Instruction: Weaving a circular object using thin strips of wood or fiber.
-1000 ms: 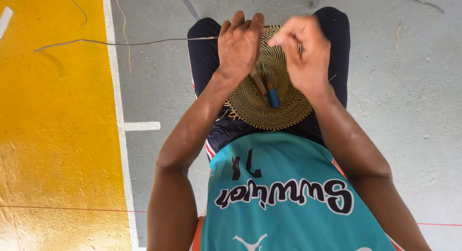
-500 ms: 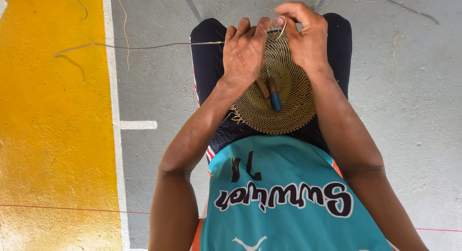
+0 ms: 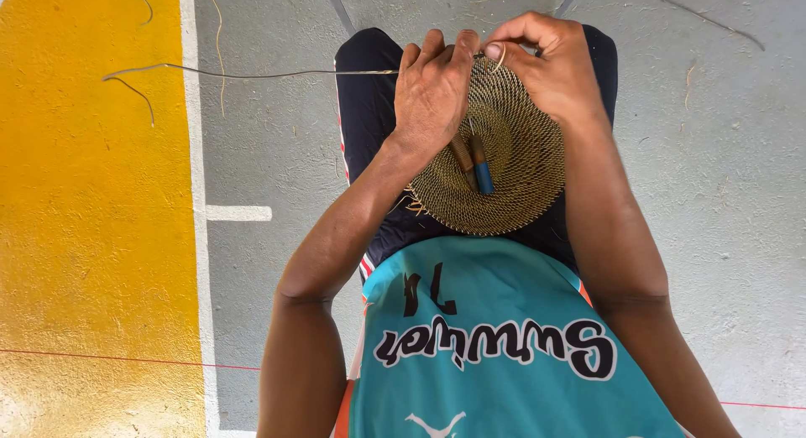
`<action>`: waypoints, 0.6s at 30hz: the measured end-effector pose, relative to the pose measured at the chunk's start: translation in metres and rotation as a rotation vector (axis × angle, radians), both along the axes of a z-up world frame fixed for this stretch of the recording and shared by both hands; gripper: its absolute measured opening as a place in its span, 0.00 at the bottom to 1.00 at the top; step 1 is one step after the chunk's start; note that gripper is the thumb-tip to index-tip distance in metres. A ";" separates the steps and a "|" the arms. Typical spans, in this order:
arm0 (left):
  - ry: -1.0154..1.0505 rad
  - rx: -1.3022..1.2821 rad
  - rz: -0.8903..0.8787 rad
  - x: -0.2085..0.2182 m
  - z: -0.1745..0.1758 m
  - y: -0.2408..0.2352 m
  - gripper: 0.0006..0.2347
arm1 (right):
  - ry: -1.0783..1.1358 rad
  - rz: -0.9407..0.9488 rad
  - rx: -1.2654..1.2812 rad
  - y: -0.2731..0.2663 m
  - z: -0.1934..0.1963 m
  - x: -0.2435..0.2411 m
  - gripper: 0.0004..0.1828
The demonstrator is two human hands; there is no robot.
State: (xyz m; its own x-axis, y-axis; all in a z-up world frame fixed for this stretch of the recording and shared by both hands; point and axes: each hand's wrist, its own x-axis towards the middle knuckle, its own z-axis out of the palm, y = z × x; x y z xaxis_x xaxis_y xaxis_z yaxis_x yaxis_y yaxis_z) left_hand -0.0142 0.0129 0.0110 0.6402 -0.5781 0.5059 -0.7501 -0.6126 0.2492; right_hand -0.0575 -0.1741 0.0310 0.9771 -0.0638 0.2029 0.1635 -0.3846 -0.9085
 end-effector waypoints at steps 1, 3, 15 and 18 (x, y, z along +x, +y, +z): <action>-0.002 0.000 0.003 0.001 -0.002 0.000 0.15 | -0.002 0.003 0.000 -0.001 0.000 0.001 0.02; 0.018 0.000 0.006 0.003 -0.006 0.000 0.12 | -0.034 -0.003 -0.043 -0.004 0.000 0.001 0.04; 0.150 0.025 0.013 0.007 0.011 0.003 0.17 | -0.298 -0.054 -0.637 0.019 -0.003 -0.023 0.32; 0.157 0.079 0.041 0.009 0.002 -0.001 0.15 | -0.378 -0.075 -0.681 0.023 -0.021 -0.017 0.28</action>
